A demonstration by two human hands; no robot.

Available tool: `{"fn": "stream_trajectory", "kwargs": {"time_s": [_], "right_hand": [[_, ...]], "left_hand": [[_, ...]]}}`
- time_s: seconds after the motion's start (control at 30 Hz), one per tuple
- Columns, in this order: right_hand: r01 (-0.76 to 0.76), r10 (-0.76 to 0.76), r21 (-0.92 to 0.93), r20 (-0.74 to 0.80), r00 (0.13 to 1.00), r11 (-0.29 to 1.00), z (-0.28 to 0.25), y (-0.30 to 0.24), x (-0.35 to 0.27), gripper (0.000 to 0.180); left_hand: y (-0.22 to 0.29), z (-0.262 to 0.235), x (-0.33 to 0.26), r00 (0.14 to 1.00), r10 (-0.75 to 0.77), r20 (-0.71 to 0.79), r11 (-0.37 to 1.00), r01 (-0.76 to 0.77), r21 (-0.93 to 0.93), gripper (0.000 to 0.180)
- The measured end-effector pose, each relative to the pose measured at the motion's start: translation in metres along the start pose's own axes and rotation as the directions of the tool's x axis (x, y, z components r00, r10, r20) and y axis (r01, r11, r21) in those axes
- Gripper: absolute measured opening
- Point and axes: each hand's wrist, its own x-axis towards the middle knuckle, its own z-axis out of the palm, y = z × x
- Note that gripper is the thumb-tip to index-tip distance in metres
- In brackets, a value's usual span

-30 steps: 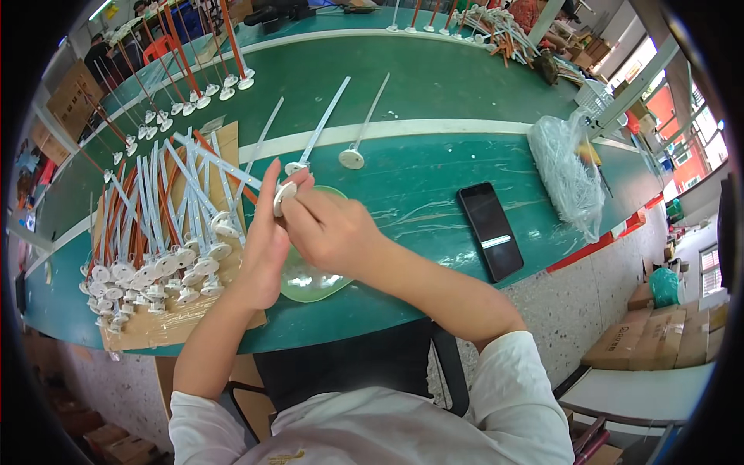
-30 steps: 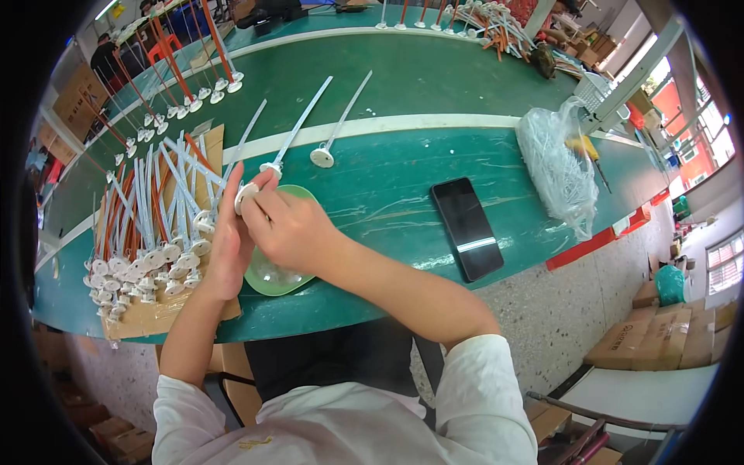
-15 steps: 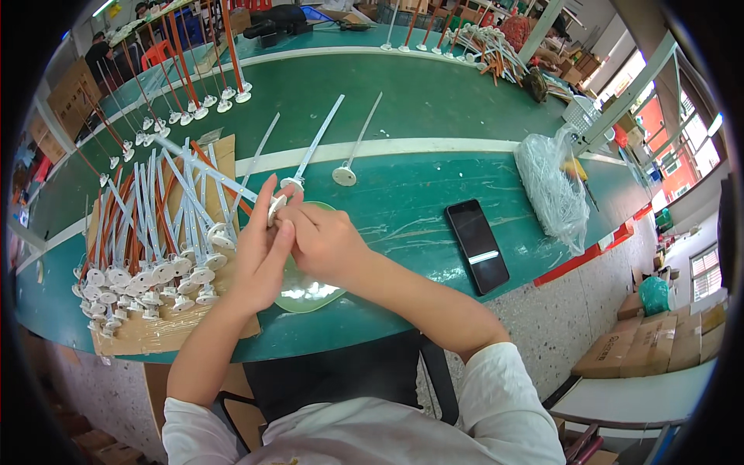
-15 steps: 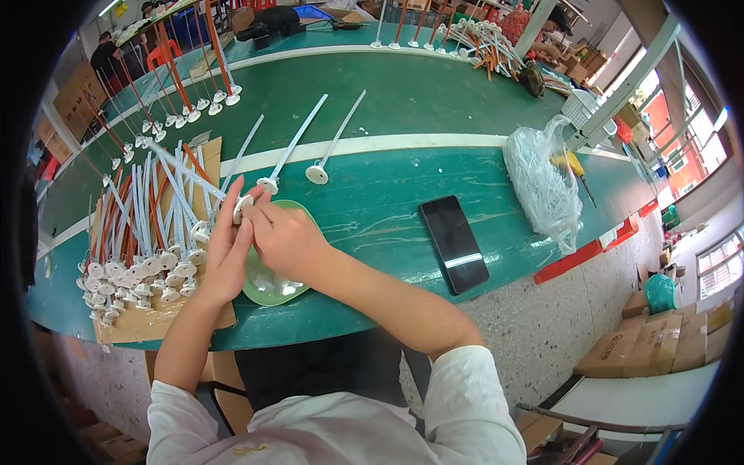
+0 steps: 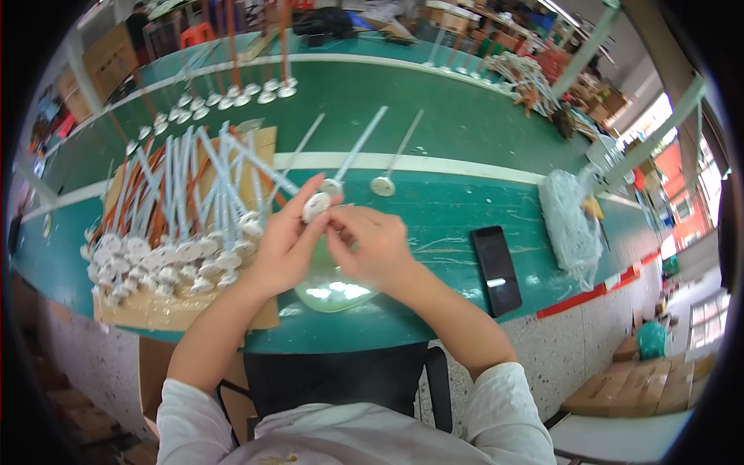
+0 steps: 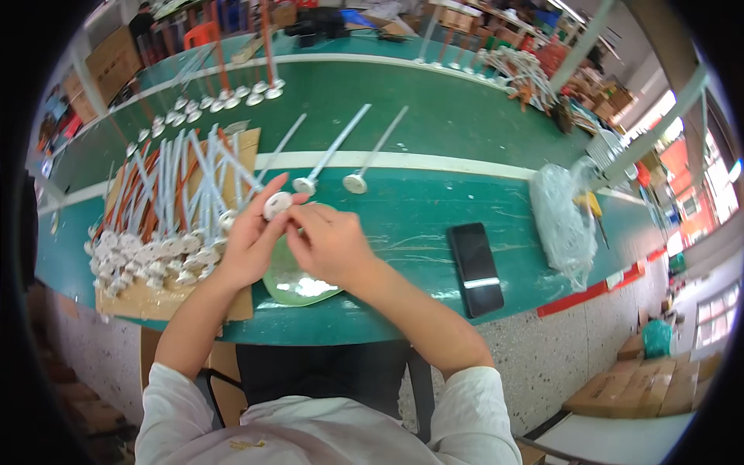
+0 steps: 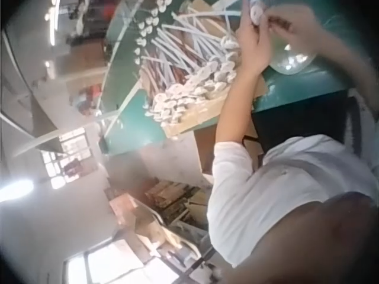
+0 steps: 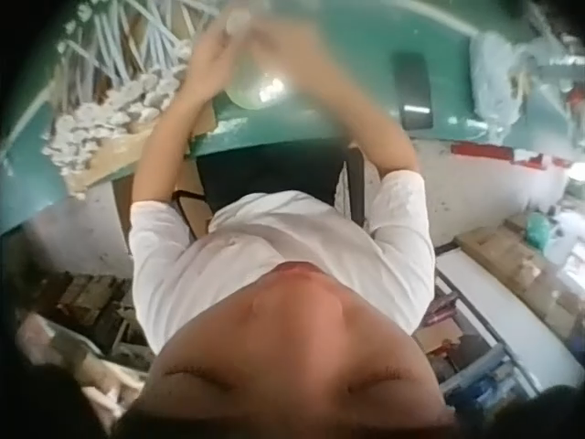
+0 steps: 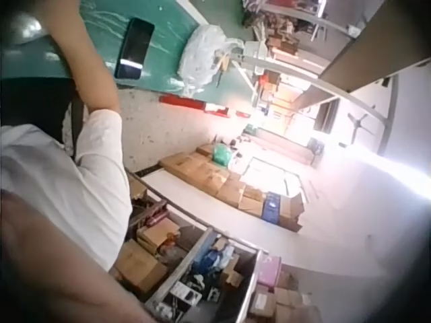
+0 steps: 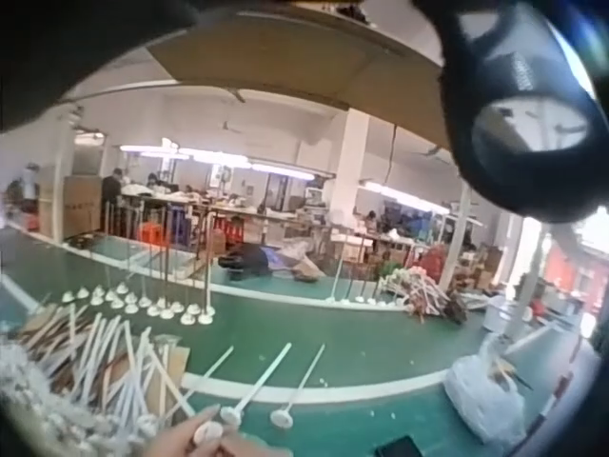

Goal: Assembling plastic components by attaching circular bases to long stems at a manufacturing workbench.

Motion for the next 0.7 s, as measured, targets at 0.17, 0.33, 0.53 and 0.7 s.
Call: {"fn": "stream_trajectory", "kwargs": {"time_s": [0.17,0.33,0.53,0.7], "right_hand": [[-0.030,0.033,-0.061,0.044,0.998,0.998,-0.006,-0.001,0.000,0.024],[-0.027,0.029,-0.050,0.051,0.998,0.998,-0.001,-0.008,0.004,0.023],[-0.009,0.011,-0.060,0.042,0.999,0.998,-0.003,-0.006,0.002,0.022],[0.008,-0.007,-0.055,0.032,0.999,0.998,-0.002,-0.007,0.003,0.021]], "left_hand": [[-0.008,0.001,0.005,0.998,0.067,-0.015,0.978,-0.062,0.201,0.053],[-0.007,-0.002,0.000,0.994,0.106,-0.016,0.981,-0.102,0.164,0.055],[-0.003,0.001,0.002,0.993,0.121,-0.006,0.957,-0.115,0.268,0.055],[0.003,0.000,0.002,0.994,0.110,0.001,0.951,-0.105,0.290,0.052]]}}
